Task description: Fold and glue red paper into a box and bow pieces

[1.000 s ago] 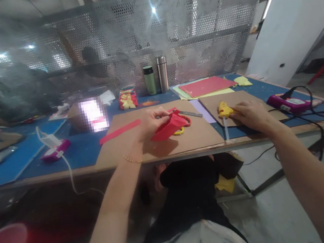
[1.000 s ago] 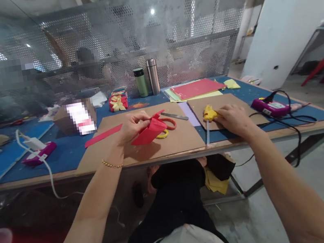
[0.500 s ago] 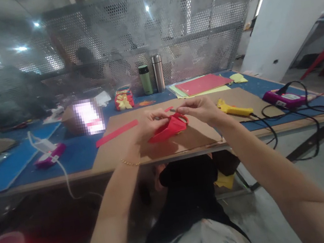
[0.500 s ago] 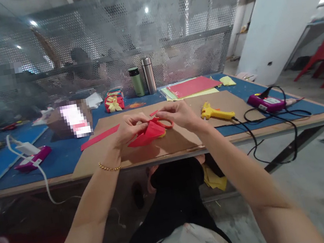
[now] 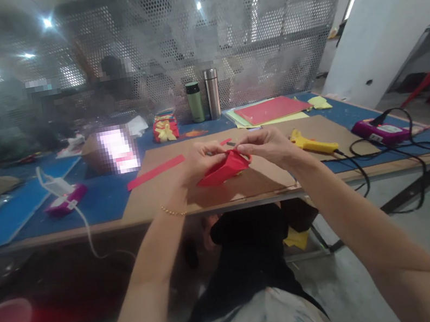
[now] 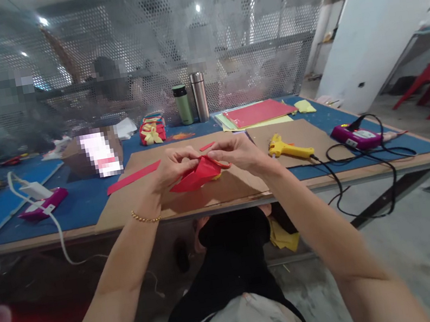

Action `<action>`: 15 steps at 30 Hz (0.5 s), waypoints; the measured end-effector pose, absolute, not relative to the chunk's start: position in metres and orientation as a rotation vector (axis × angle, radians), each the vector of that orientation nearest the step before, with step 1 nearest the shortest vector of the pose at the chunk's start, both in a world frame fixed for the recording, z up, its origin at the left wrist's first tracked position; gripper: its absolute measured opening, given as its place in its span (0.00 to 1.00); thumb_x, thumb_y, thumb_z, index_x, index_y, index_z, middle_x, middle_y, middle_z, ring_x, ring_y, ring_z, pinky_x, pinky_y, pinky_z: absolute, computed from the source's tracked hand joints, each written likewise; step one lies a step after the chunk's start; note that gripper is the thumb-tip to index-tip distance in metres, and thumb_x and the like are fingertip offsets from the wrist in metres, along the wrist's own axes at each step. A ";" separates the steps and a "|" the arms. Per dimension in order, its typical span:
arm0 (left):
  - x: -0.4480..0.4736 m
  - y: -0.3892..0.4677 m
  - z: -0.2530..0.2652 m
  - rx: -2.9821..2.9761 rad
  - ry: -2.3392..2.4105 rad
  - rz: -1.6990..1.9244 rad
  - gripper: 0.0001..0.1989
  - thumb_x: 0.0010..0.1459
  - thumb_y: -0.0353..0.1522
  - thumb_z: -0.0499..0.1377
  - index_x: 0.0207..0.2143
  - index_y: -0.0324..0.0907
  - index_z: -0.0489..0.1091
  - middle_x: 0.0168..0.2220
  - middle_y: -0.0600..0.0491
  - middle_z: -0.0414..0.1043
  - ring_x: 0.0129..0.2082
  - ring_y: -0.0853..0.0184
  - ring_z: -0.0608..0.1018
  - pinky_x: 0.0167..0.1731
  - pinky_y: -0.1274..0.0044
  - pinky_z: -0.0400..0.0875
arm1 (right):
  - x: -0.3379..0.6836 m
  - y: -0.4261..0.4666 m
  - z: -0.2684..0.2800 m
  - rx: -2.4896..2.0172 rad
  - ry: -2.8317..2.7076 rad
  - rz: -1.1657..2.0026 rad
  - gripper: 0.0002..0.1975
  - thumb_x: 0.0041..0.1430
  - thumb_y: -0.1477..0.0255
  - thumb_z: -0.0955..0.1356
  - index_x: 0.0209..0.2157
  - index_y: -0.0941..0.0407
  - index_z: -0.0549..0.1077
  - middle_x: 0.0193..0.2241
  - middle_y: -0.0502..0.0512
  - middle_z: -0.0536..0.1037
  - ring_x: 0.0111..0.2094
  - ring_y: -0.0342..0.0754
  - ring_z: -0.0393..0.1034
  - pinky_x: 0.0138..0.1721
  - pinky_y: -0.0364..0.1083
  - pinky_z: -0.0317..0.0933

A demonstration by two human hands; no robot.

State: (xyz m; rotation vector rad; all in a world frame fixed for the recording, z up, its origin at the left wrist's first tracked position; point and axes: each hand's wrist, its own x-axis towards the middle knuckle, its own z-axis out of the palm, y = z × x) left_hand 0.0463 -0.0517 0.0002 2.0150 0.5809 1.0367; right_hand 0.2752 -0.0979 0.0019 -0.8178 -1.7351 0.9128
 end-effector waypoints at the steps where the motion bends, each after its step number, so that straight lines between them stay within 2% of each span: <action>1: 0.046 -0.051 0.000 2.021 0.577 1.043 0.10 0.56 0.39 0.72 0.31 0.41 0.84 0.31 0.50 0.80 0.31 0.68 0.78 0.33 0.77 0.70 | 0.275 -0.098 0.002 -0.813 -1.737 0.921 0.22 0.54 0.49 0.79 0.33 0.54 0.86 0.30 0.53 0.81 0.33 0.47 0.73 0.36 0.48 0.69; 8: 0.046 -0.053 0.000 2.037 0.580 1.040 0.09 0.57 0.38 0.72 0.32 0.41 0.85 0.32 0.49 0.81 0.31 0.68 0.78 0.33 0.78 0.71 | 0.275 -0.097 0.002 -0.855 -1.788 0.877 0.21 0.57 0.51 0.78 0.37 0.56 0.87 0.28 0.54 0.80 0.30 0.46 0.71 0.29 0.46 0.65; 15: 0.045 -0.050 -0.001 2.033 0.561 0.990 0.11 0.56 0.39 0.74 0.32 0.40 0.84 0.34 0.48 0.82 0.34 0.66 0.80 0.36 0.76 0.75 | 0.274 -0.097 0.005 -0.853 -1.824 0.869 0.26 0.54 0.46 0.79 0.31 0.57 0.85 0.25 0.53 0.78 0.27 0.44 0.67 0.27 0.44 0.61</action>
